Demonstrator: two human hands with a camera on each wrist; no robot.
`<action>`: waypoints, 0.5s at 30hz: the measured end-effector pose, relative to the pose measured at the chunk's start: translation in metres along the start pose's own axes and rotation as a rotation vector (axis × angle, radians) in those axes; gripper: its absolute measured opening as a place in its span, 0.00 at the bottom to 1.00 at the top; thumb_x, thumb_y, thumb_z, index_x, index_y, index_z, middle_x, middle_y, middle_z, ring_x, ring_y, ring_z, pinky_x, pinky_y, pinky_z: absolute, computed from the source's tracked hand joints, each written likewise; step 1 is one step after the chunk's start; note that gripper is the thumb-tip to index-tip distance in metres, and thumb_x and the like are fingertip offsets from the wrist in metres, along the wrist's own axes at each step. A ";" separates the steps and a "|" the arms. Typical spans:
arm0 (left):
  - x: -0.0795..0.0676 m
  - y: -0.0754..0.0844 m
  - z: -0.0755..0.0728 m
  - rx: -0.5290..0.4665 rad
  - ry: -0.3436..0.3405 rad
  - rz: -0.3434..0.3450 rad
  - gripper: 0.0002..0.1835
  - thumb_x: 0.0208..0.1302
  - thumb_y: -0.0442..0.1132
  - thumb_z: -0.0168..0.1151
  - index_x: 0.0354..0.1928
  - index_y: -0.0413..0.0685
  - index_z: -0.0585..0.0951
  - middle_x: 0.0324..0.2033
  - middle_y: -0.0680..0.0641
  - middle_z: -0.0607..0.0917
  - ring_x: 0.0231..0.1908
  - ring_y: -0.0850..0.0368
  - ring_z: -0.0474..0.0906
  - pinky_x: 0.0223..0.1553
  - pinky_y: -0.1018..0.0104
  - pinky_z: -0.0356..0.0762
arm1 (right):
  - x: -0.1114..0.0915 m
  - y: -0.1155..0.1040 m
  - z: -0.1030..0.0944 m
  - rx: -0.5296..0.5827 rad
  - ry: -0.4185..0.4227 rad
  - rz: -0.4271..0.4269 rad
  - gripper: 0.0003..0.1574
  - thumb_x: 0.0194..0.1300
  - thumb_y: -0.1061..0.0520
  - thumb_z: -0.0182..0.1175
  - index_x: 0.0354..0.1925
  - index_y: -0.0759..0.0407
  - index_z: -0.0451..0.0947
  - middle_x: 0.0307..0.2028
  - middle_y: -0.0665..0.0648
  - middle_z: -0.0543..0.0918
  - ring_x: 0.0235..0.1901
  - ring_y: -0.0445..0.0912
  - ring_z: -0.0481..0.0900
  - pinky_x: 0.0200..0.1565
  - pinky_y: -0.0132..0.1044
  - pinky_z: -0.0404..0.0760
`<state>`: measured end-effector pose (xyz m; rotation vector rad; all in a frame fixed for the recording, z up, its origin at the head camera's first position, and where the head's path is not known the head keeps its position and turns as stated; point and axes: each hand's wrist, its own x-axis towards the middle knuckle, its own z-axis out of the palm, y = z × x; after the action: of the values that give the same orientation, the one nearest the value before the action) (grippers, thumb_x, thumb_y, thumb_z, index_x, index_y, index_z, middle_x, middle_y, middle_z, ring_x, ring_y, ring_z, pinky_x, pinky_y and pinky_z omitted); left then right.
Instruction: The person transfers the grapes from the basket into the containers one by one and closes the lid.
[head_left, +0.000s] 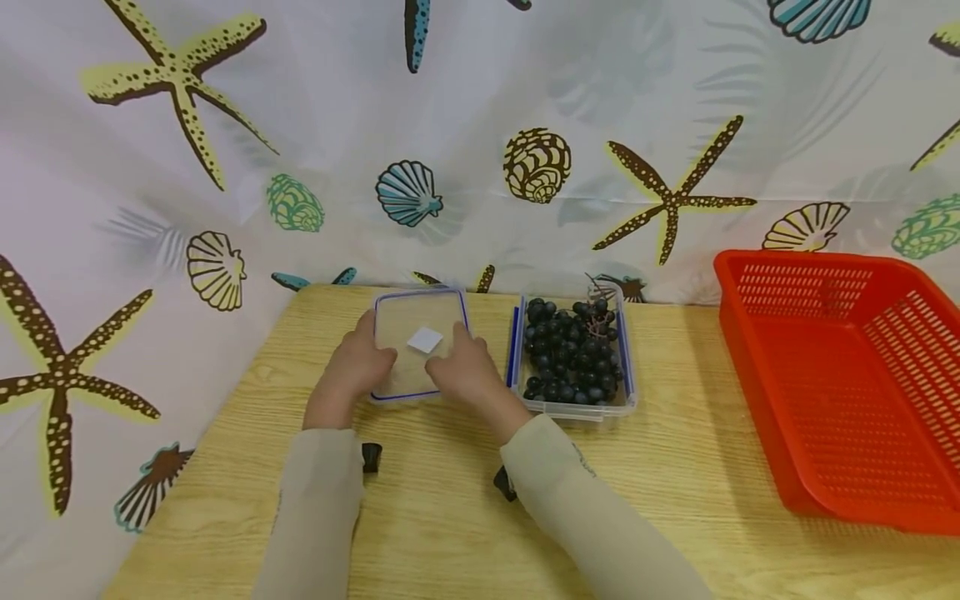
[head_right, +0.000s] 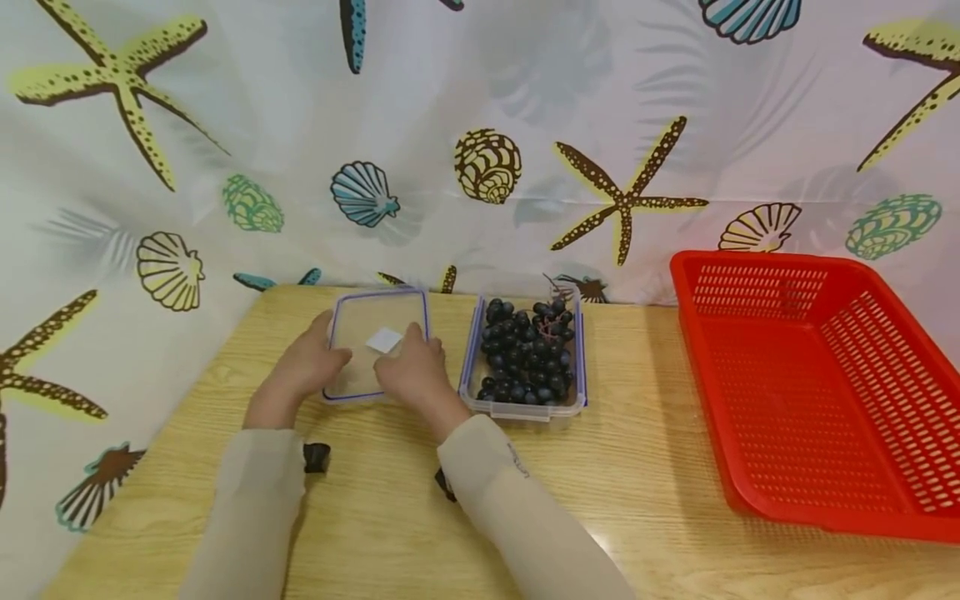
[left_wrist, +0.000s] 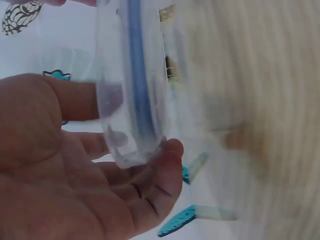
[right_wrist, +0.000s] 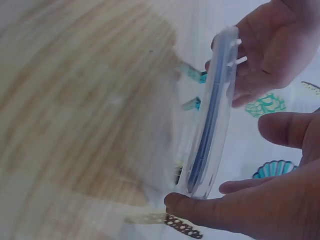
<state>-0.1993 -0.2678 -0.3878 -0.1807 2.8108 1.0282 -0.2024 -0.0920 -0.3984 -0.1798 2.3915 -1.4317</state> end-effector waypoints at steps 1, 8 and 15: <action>-0.001 0.001 -0.001 0.004 0.024 0.016 0.41 0.68 0.32 0.44 0.79 0.32 0.40 0.70 0.20 0.57 0.61 0.27 0.66 0.58 0.37 0.69 | -0.002 -0.001 -0.001 0.007 0.003 -0.005 0.49 0.73 0.54 0.54 0.81 0.59 0.42 0.78 0.69 0.46 0.75 0.60 0.50 0.68 0.53 0.61; -0.008 0.015 -0.011 -0.011 0.199 0.079 0.42 0.58 0.23 0.39 0.79 0.36 0.49 0.68 0.22 0.61 0.63 0.28 0.65 0.61 0.35 0.64 | -0.015 -0.015 -0.011 0.032 0.086 -0.083 0.49 0.70 0.57 0.56 0.81 0.58 0.45 0.77 0.68 0.51 0.72 0.59 0.58 0.64 0.53 0.66; -0.011 0.025 -0.013 -0.093 0.255 0.079 0.36 0.70 0.26 0.45 0.79 0.35 0.50 0.66 0.28 0.68 0.60 0.32 0.70 0.60 0.40 0.68 | -0.021 -0.019 -0.031 0.113 0.133 -0.108 0.52 0.68 0.59 0.56 0.82 0.57 0.41 0.76 0.69 0.52 0.50 0.58 0.74 0.41 0.45 0.74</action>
<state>-0.1941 -0.2568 -0.3605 -0.2273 3.0196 1.2361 -0.1953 -0.0695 -0.3636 -0.1940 2.4298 -1.6722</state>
